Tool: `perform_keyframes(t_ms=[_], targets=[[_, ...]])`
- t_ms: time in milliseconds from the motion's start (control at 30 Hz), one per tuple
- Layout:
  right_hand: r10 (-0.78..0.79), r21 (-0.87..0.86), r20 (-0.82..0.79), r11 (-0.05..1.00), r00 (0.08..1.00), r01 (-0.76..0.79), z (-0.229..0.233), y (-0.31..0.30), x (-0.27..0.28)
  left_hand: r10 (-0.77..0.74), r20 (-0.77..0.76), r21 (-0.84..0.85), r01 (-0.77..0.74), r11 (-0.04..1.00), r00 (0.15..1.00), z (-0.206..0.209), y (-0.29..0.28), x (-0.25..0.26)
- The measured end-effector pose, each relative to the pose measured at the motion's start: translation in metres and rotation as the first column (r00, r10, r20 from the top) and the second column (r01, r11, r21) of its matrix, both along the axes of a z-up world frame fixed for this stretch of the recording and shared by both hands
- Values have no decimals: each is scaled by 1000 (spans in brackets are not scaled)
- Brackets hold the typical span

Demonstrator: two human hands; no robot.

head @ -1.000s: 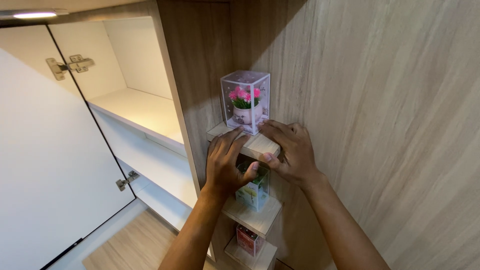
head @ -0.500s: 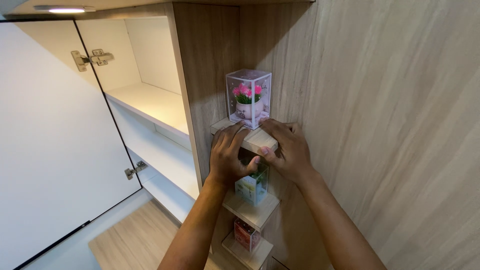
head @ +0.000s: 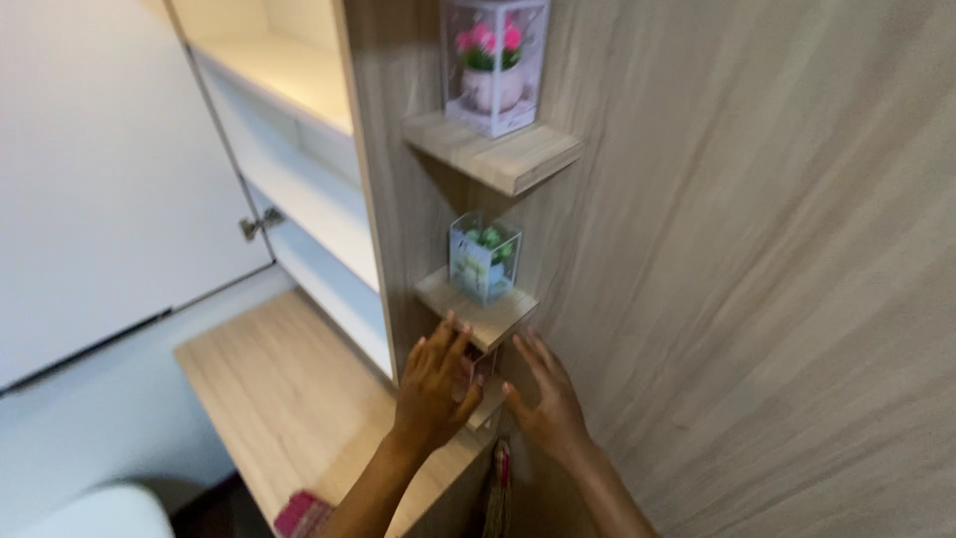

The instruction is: Moving boxed items to shelves, wiping a desk with a cloth, and folding and storing a t-shirt in a closet.

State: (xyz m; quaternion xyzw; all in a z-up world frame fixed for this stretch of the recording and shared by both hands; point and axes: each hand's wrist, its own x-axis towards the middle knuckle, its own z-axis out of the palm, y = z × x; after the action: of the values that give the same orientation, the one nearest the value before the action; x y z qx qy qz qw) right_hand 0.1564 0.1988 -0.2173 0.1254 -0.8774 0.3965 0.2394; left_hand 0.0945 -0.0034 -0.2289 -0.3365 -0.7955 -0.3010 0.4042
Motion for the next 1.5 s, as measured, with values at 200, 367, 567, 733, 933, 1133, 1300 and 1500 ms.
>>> perform_keyframes(t_ms=[200,367,567,733,933,1133,1300,1500], targets=[[68,-112,115,992,991,-55,-108,-21,37,26,257,-99,0,995,966,-71,-18,73],[116,-207,246,976,962,-65,-184,-47,69,82,475,-276,60,959,876,-133,-51,117],[106,-188,345,981,933,-42,-199,-75,89,11,579,-161,101,982,815,-177,-79,134],[127,-197,417,979,900,-46,-244,-106,107,-1,661,-144,128,981,750,-233,-116,144],[109,-30,537,993,837,-110,-280,-175,104,199,648,-207,-82,975,735,-293,-202,139],[104,69,503,985,858,-160,-299,-262,59,316,651,-262,-187,947,690,-307,-275,103],[41,201,299,974,953,-104,-308,-314,10,311,627,-320,-127,939,715,-298,-299,72],[-44,338,369,937,928,-90,-318,-321,0,264,596,-326,-72,943,758,-296,-303,59]])
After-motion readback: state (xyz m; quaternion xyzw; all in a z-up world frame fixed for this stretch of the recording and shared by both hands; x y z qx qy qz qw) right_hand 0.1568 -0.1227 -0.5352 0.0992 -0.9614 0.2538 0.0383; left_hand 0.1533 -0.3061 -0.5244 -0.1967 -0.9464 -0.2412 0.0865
